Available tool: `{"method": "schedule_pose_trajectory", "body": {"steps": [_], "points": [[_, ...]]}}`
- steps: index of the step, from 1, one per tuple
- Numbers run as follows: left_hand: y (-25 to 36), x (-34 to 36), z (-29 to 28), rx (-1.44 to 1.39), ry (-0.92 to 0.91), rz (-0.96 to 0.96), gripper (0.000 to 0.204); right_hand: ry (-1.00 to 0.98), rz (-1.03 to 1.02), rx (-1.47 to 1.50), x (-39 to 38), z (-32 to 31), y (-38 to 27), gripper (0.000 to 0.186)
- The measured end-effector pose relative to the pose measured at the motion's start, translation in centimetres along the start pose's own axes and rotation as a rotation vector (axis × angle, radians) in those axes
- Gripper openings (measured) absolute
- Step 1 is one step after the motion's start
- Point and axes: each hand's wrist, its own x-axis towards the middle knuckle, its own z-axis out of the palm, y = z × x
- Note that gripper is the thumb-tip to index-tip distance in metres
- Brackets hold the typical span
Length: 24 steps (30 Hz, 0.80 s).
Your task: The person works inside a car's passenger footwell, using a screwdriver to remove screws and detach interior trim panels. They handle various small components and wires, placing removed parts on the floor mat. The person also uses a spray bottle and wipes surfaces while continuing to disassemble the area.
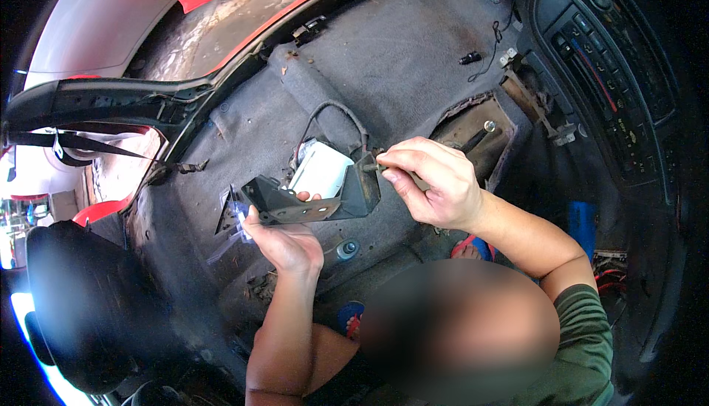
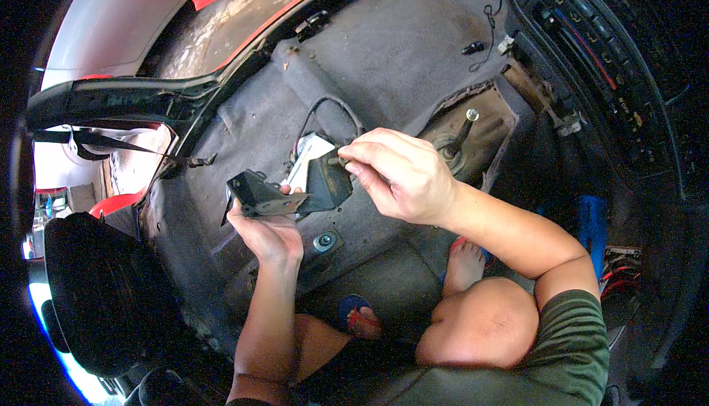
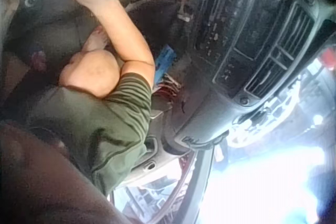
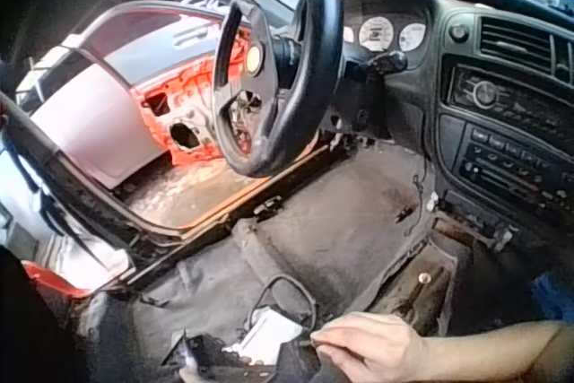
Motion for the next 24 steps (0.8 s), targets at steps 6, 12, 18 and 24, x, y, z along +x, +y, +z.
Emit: {"method": "schedule_pose_trajectory", "body": {"steps": [6, 12, 18, 24], "points": [[-0.1, -0.3, 0.2, 0.022, -0.035, 0.028, 0.050, -0.005, 0.139, 0.069, -0.6, -0.2, -0.2, 0.010], [-0.2, -1.2, 1.0, 0.064, -0.029, 0.130, 0.063, -0.121, 0.385, 0.067, -1.4, 0.0, 0.1, 0.019], [-0.3, -1.5, 0.7, 0.080, -0.077, 0.168, 0.060, -0.301, 0.685, 0.290, -1.1, -1.2, 0.3, 0.024], [-0.3, -1.2, 0.2, 0.116, -0.101, 0.159, 0.058, -0.299, 0.438, 0.131, -1.6, -1.6, 0.8, 0.033]]}}
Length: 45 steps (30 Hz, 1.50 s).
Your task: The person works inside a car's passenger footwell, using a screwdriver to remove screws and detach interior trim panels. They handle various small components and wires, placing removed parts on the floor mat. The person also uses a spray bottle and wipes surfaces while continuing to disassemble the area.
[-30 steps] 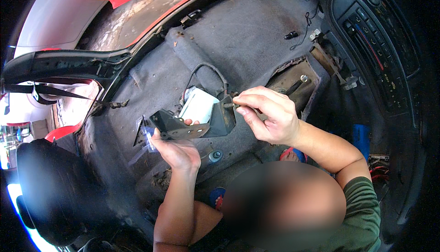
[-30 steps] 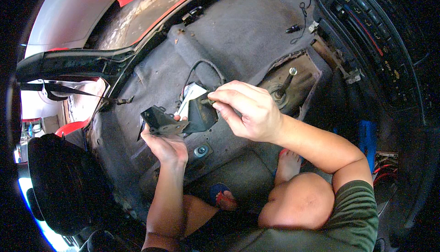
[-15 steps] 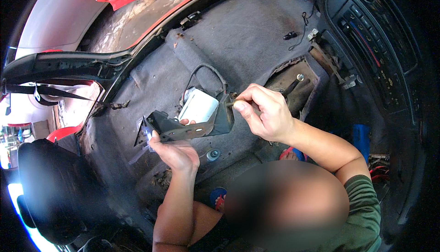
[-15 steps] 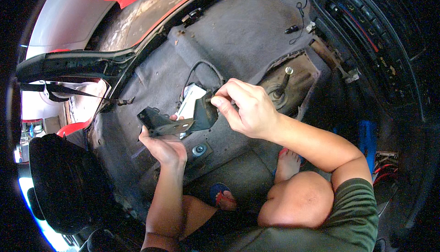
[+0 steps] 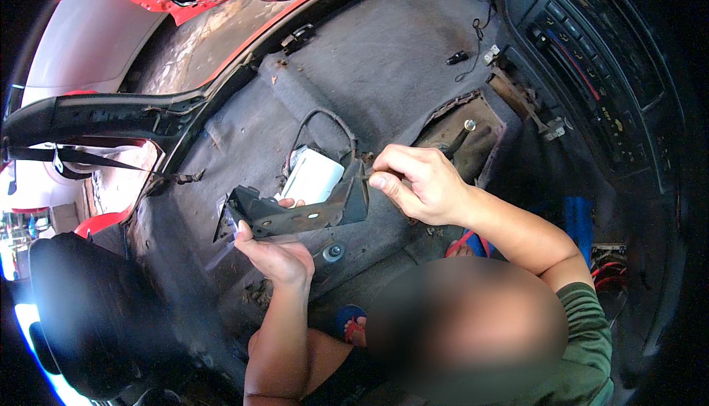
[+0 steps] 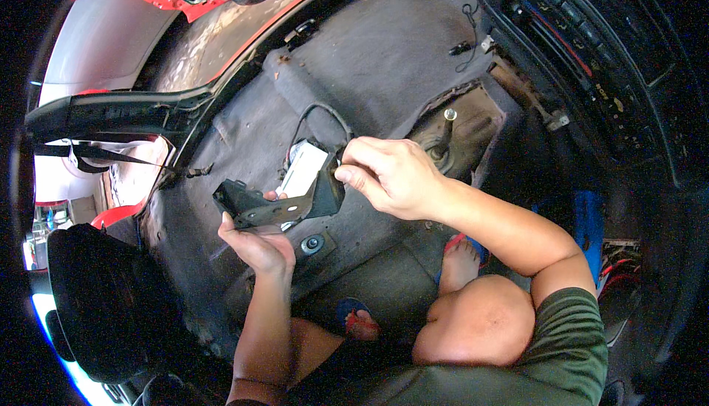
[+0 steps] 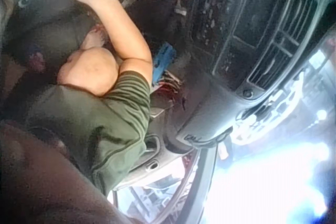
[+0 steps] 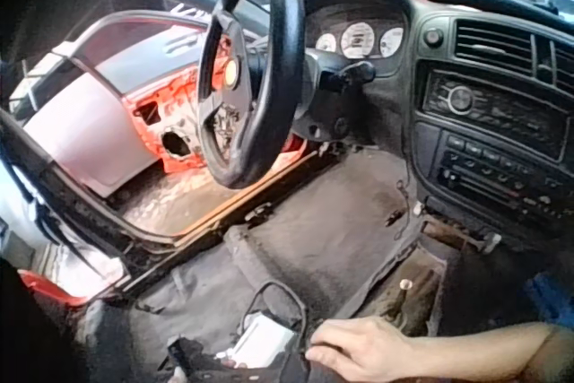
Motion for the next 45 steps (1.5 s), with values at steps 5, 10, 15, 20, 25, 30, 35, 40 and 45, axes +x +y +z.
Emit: {"method": "schedule_pose_trajectory", "body": {"steps": [5, 10, 15, 20, 25, 30, 35, 40, 45], "points": [[-0.3, 0.2, -0.2, -0.016, -0.028, -0.031, 0.061, -0.158, 0.441, 0.668, -0.3, -0.4, 2.4, 0.046], [-0.3, -0.3, 0.4, 0.055, -0.003, 0.162, 0.046, 0.018, 0.768, 1.323, -1.0, -1.8, 2.7, 0.027], [-0.7, -0.5, 1.3, 0.383, -0.033, 0.361, 0.050, -0.136, 0.567, 1.119, -2.1, -2.6, 3.9, 0.027], [-0.3, -1.1, 2.4, 0.693, -0.221, 0.474, 0.063, -0.058, 0.481, 0.884, -1.5, -3.2, 0.1, 0.028], [0.9, -1.6, 3.5, 0.994, -0.328, 0.693, 0.059, -0.016, 0.192, 0.749, -0.5, -2.8, -2.9, 0.024], [1.1, -1.7, 4.0, 1.049, -0.403, 0.785, 0.060, -0.034, -0.077, 0.331, 0.8, -2.2, -3.3, 0.020], [0.9, -1.6, 4.1, 1.047, -0.418, 0.802, 0.061, -0.005, -0.136, 0.176, 0.8, -0.7, -2.3, 0.021], [0.9, -1.4, 3.9, 1.076, -0.422, 0.813, 0.060, 0.059, -0.318, -0.035, 0.8, 0.4, -1.4, 0.023], [0.9, -1.5, 4.0, 1.106, -0.429, 0.810, 0.060, 0.105, -0.328, -0.203, 0.8, 1.2, -1.4, 0.024]]}}
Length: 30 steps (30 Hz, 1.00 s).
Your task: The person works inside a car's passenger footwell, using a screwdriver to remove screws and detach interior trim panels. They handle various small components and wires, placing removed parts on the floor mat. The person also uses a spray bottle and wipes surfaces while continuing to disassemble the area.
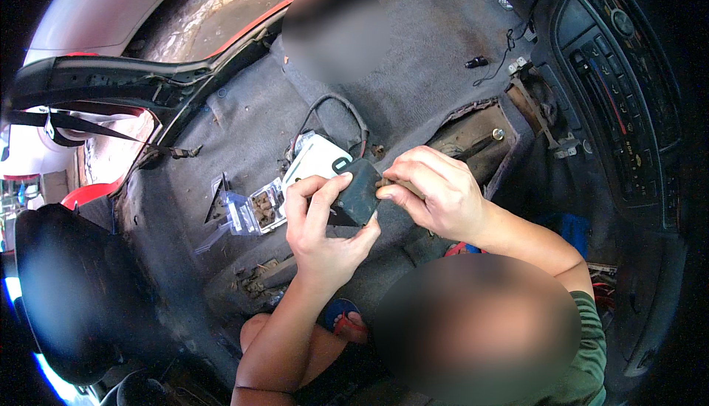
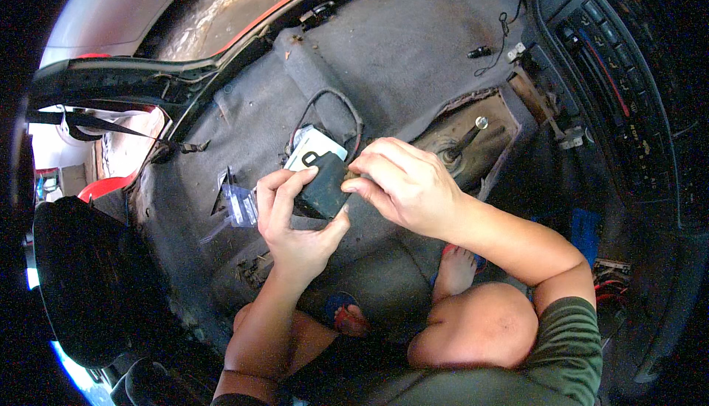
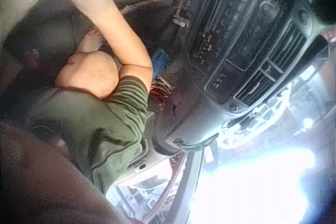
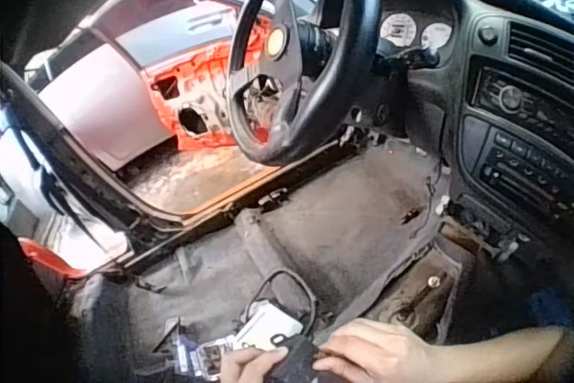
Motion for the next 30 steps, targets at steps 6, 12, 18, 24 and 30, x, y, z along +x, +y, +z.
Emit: {"method": "schedule_pose_trajectory", "body": {"steps": [6, 12, 18, 24, 30], "points": [[0.0, 0.0, 0.0, 0.008, -0.014, -0.029, 0.061, -0.105, 0.051, -0.087, 0.4, -0.5, -0.3, 0.027], [0.0, -0.3, 0.2, -0.023, -0.029, -0.073, 0.060, -0.166, 0.012, -0.004, 0.4, -0.8, -0.2, 0.027], [-0.2, -0.3, 0.3, -0.017, -0.030, -0.052, 0.060, -0.128, 0.036, 0.046, 0.3, -0.7, -0.4, 0.026], [-0.2, -0.3, 0.3, 0.012, -0.043, -0.050, 0.059, -0.139, 0.056, 0.040, 0.3, -1.1, -0.6, 0.029], [-0.2, -0.2, 0.1, 0.025, -0.062, -0.058, 0.060, -0.155, 0.048, -0.002, 0.0, -1.0, -0.9, 0.029]]}}
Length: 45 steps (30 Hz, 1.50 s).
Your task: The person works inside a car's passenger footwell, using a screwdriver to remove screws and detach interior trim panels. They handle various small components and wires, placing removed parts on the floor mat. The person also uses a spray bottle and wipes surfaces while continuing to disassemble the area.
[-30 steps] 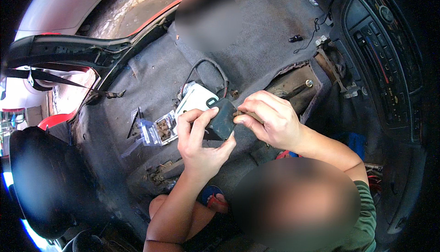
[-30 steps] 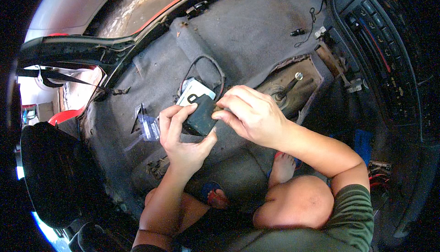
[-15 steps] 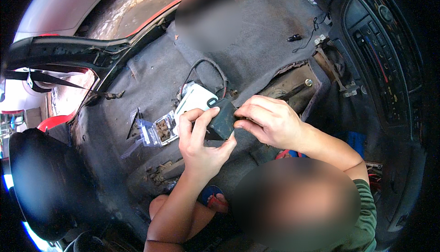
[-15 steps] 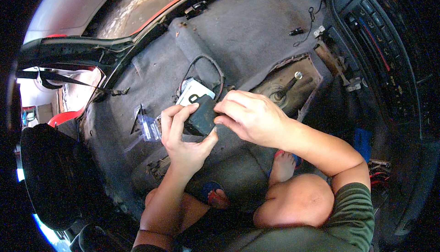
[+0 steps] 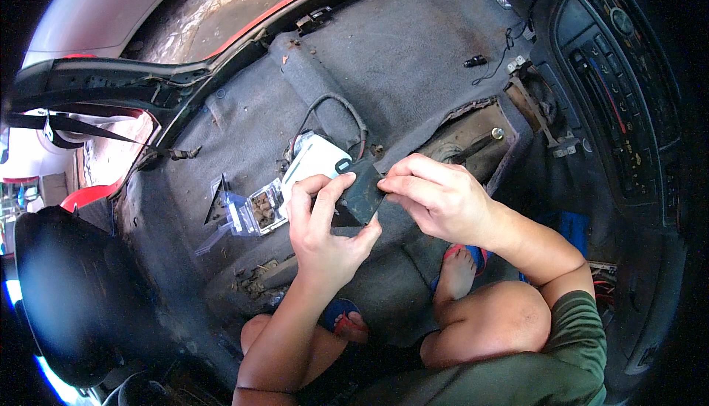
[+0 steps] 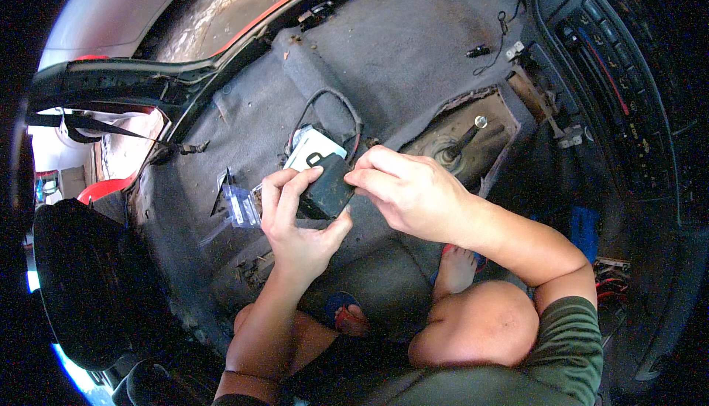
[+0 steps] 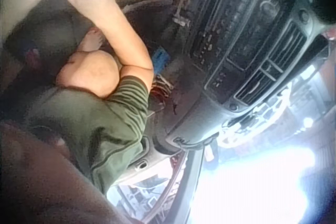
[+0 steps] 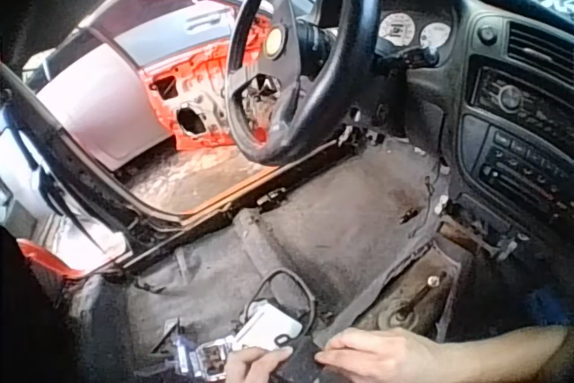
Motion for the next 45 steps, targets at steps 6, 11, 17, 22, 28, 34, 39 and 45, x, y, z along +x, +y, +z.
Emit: {"method": "schedule_pose_trajectory", "body": {"steps": [6, 11, 17, 22, 28, 34, 39, 45], "points": [[0.1, 0.0, 0.2, -0.027, -0.023, -0.002, 0.059, 0.019, 0.000, -0.046, -0.1, 0.3, 0.3, 0.026], [0.6, 0.1, 0.2, -0.016, -0.043, -0.035, 0.059, 0.020, 0.020, -0.034, -0.4, 0.4, 0.2, 0.024], [0.8, 0.2, 0.3, -0.043, -0.043, -0.080, 0.057, -0.030, 0.031, 0.004, -0.8, 0.2, 0.6, 0.021], [0.9, 0.3, 0.3, -0.042, -0.065, -0.069, 0.057, -0.081, 0.085, -0.070, -0.6, 0.0, 0.6, 0.021], [0.7, 0.5, 0.1, -0.021, -0.062, 0.001, 0.059, -0.298, 0.202, -0.296, 0.4, 0.1, 0.2, 0.034], [0.8, 0.4, 0.1, -0.060, -0.070, -0.084, 0.058, -0.184, 0.073, -0.168, 0.3, -0.5, 0.4, 0.035], [0.7, 0.4, 0.2, -0.058, -0.091, -0.074, 0.058, -0.425, 0.186, -0.358, 0.6, -0.5, 0.2, 0.032], [0.9, 0.4, 0.1, -0.071, -0.100, -0.076, 0.058, -0.285, 0.085, -0.315, 0.7, -0.4, 0.6, 0.038]]}}
